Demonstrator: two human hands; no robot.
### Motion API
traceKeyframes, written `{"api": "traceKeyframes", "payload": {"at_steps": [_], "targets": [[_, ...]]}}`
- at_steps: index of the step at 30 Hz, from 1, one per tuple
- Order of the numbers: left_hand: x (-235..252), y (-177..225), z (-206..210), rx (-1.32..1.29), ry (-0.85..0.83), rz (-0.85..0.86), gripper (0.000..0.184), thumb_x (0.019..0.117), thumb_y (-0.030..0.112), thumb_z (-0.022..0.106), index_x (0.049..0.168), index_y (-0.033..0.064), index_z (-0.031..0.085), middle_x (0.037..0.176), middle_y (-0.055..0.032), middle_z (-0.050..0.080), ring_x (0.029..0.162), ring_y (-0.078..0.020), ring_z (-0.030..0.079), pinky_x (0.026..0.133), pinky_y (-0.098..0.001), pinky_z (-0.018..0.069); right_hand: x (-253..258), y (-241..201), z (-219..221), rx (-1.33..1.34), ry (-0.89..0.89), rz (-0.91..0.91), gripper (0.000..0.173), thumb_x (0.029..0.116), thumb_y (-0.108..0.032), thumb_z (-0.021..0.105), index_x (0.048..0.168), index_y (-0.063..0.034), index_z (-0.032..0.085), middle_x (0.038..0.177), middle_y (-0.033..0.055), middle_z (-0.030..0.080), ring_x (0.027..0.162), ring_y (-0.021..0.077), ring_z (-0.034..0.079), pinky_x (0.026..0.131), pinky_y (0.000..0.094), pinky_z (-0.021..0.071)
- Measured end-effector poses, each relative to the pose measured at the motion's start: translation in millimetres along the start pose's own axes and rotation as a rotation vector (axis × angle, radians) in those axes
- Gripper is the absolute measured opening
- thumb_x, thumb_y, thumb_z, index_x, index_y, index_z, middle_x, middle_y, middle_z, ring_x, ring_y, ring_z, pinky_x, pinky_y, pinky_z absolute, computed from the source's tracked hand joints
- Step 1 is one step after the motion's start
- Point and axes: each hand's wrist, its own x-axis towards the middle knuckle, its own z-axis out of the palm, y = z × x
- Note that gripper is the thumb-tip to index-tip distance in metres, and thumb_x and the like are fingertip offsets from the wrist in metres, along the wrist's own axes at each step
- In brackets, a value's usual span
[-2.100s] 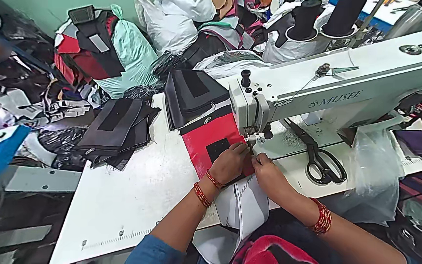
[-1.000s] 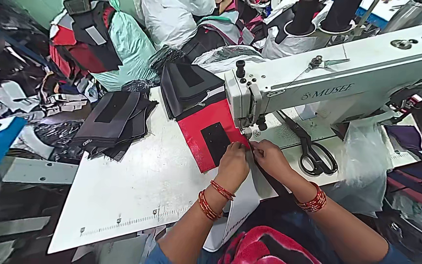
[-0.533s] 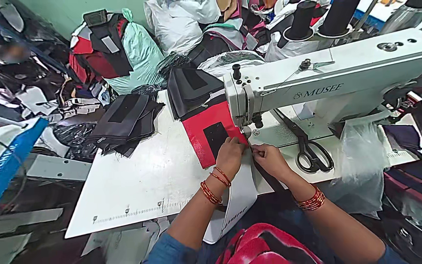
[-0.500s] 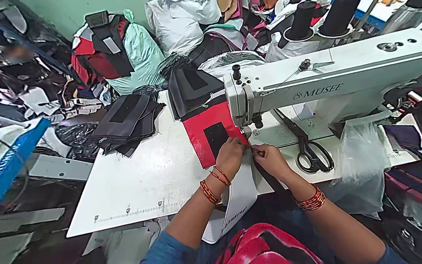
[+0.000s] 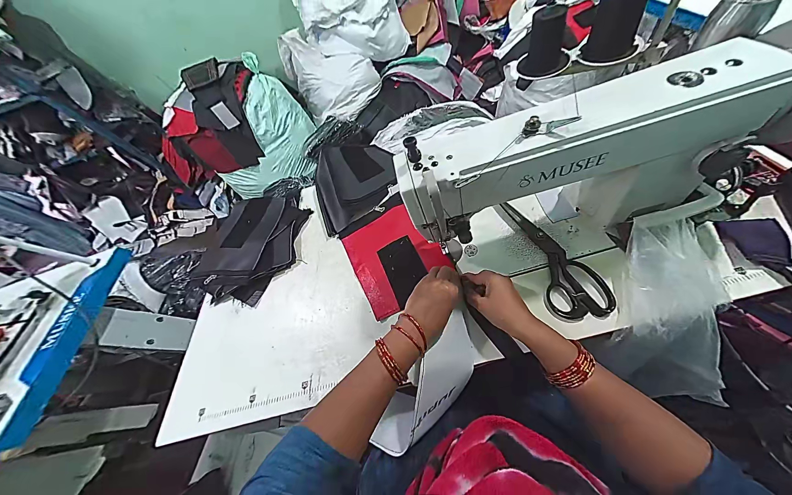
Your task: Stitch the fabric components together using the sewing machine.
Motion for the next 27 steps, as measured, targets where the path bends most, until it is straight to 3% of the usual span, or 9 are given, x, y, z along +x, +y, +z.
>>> {"api": "traceKeyframes", "payload": {"at_steps": [3, 7, 10, 14, 16, 22, 27], "targets": [[-3, -6, 6, -0.214, 0.114, -0.168, 0.030, 0.1043, 0.008, 0.052, 0.126, 0.0021, 0.071, 0.130, -0.0204, 0.066, 0.128, -0.0364, 0.057, 0.112, -0.0471, 0.0428, 0, 1, 0, 0.000, 0.002, -0.011, 0.035, 0.0990, -0.006, 0.054, 0.131, 0.0022, 0.066, 0.105, 0.0159, 0.068, 0.086, 0.0170, 0.061, 0.082, 0.0302, 0.0503], [1, -17, 3, -0.255, 0.077, -0.197, 0.027, 0.1048, 0.017, 0.057, 0.123, 0.0069, 0.075, 0.122, -0.0162, 0.068, 0.122, -0.0326, 0.059, 0.111, -0.0447, 0.0421, 0, 2, 0, -0.005, -0.017, -0.013, 0.036, 0.0996, -0.006, 0.053, 0.132, 0.0030, 0.065, 0.106, 0.0165, 0.068, 0.088, 0.0182, 0.063, 0.084, 0.0309, 0.0506], [4, -19, -3, -0.160, 0.012, -0.114, 0.029, 0.1045, 0.008, 0.052, 0.124, 0.0031, 0.073, 0.121, -0.0191, 0.068, 0.122, -0.0361, 0.060, 0.108, -0.0483, 0.0452, 0, 0, -1, -0.006, -0.020, -0.003, 0.036, 0.0987, -0.005, 0.053, 0.131, 0.0024, 0.066, 0.107, 0.0159, 0.068, 0.088, 0.0178, 0.062, 0.084, 0.0310, 0.0503], [4, -13, 1, 0.138, -0.012, 0.095, 0.030, 0.1011, -0.002, 0.046, 0.121, -0.0100, 0.067, 0.123, -0.0255, 0.067, 0.120, -0.0421, 0.063, 0.097, -0.0514, 0.0525, 0, 1, -1, 0.001, -0.019, 0.000, 0.035, 0.0981, -0.005, 0.054, 0.130, 0.0013, 0.067, 0.107, 0.0162, 0.068, 0.091, 0.0202, 0.062, 0.086, 0.0341, 0.0500], [4, -7, -4, 0.236, -0.086, 0.119, 0.030, 0.1023, -0.005, 0.043, 0.124, -0.0138, 0.062, 0.127, -0.0273, 0.064, 0.122, -0.0430, 0.061, 0.098, -0.0512, 0.0511, 0, 2, -1, -0.001, -0.019, -0.003, 0.034, 0.0978, -0.005, 0.055, 0.129, 0.0012, 0.068, 0.109, 0.0167, 0.069, 0.094, 0.0211, 0.064, 0.089, 0.0351, 0.0505], [7, -21, 9, 0.241, 0.132, 0.235, 0.024, 0.0990, -0.005, 0.049, 0.112, -0.0130, 0.068, 0.115, -0.0250, 0.070, 0.112, -0.0404, 0.068, 0.094, -0.0482, 0.0556, 2, 2, 0, -0.006, -0.025, -0.007, 0.030, 0.0974, -0.006, 0.057, 0.123, 0.0013, 0.070, 0.108, 0.0166, 0.068, 0.094, 0.0220, 0.064, 0.088, 0.0365, 0.0507], [6, -19, 11, 0.261, 0.112, 0.251, 0.025, 0.0982, -0.008, 0.048, 0.112, -0.0142, 0.067, 0.116, -0.0253, 0.069, 0.114, -0.0392, 0.067, 0.096, -0.0458, 0.0548, 1, 2, 0, 0.021, -0.031, 0.009, 0.033, 0.0980, -0.006, 0.056, 0.128, 0.0017, 0.068, 0.113, 0.0179, 0.069, 0.100, 0.0221, 0.065, 0.093, 0.0361, 0.0510]]}}
